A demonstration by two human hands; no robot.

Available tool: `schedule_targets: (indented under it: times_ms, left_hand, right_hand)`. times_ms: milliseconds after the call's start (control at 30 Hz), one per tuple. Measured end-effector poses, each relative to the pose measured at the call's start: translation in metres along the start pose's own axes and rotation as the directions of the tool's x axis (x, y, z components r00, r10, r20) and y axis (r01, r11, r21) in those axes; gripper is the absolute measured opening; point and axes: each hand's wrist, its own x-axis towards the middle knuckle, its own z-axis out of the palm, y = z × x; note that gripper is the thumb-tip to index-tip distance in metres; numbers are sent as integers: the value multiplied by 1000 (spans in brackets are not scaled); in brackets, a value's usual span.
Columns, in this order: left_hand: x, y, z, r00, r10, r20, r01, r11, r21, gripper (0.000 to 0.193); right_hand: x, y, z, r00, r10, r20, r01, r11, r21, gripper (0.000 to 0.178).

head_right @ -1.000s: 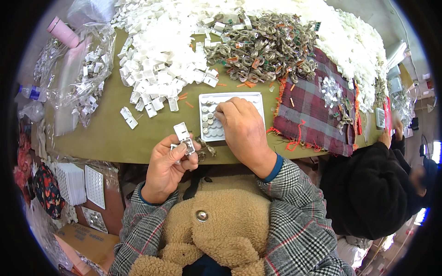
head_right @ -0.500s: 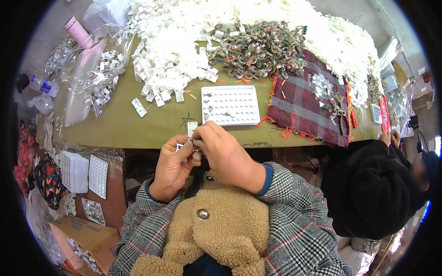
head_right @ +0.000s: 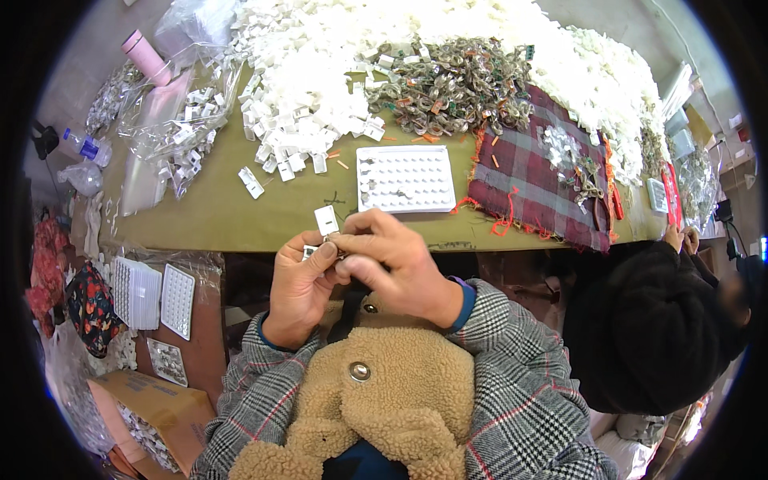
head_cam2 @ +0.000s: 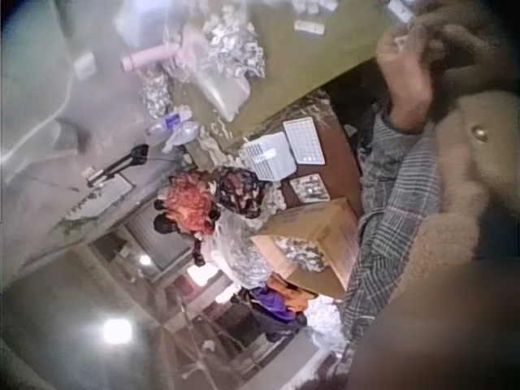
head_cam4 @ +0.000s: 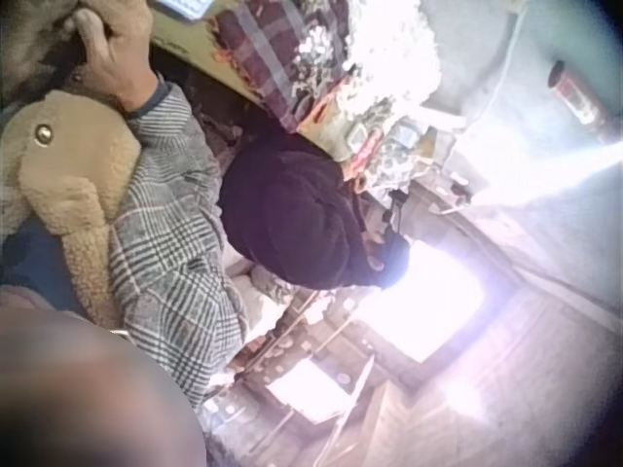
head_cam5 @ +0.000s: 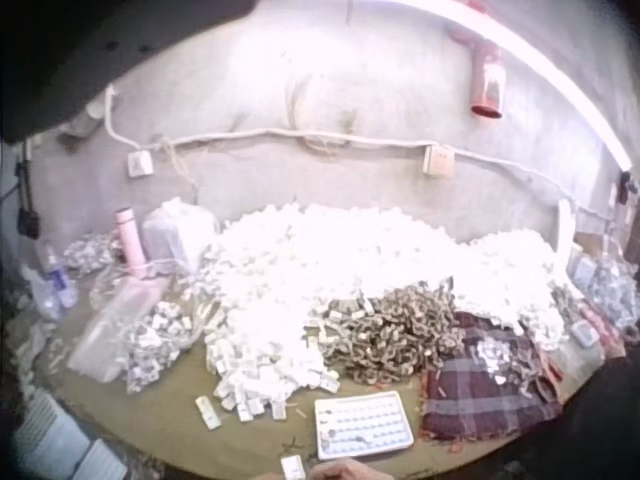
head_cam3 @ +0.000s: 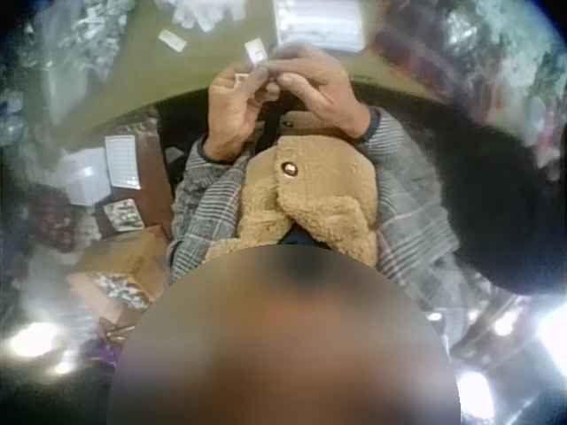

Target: The person repeatedly picks small white plastic housings and metal contacts from piles on a table, inserts the contacts into the housings, and places the assembled units into a white tray. The person also occasionally picks up and sets down small wire pieces during the process.

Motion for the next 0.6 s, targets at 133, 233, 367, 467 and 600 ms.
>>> schedule_targets:
  times_ms: [133, 233, 367, 467, 600]
  left_hand:
    - [0, 5, 2, 995, -65, 80, 58, 994, 94, 14]
    - [5, -1, 1, 984, -139, 112, 128, 986, 107, 13]
    - [7, -7, -4, 950, -236, 203, 209, 967, 142, 19]
    - [6, -12, -4, 911, -314, 267, 360, 922, -145, 29]
    - [0, -13, 0, 897, -296, 327, 401, 858, -322, 33]
  right_hand:
    - [4, -3, -6, 966, 182, -181, -164, 980, 112, 17]
    - [6, 1, 0, 865, 501, -11, -456, 795, 399, 21]
    - [2, 7, 0, 907, 415, -74, -402, 905, 140, 14]
    - [-3, 4, -9, 976, 207, -66, -211, 975, -66, 18]
    - [-14, -9, -14, 997, -73, -5, 70, 975, -212, 36]
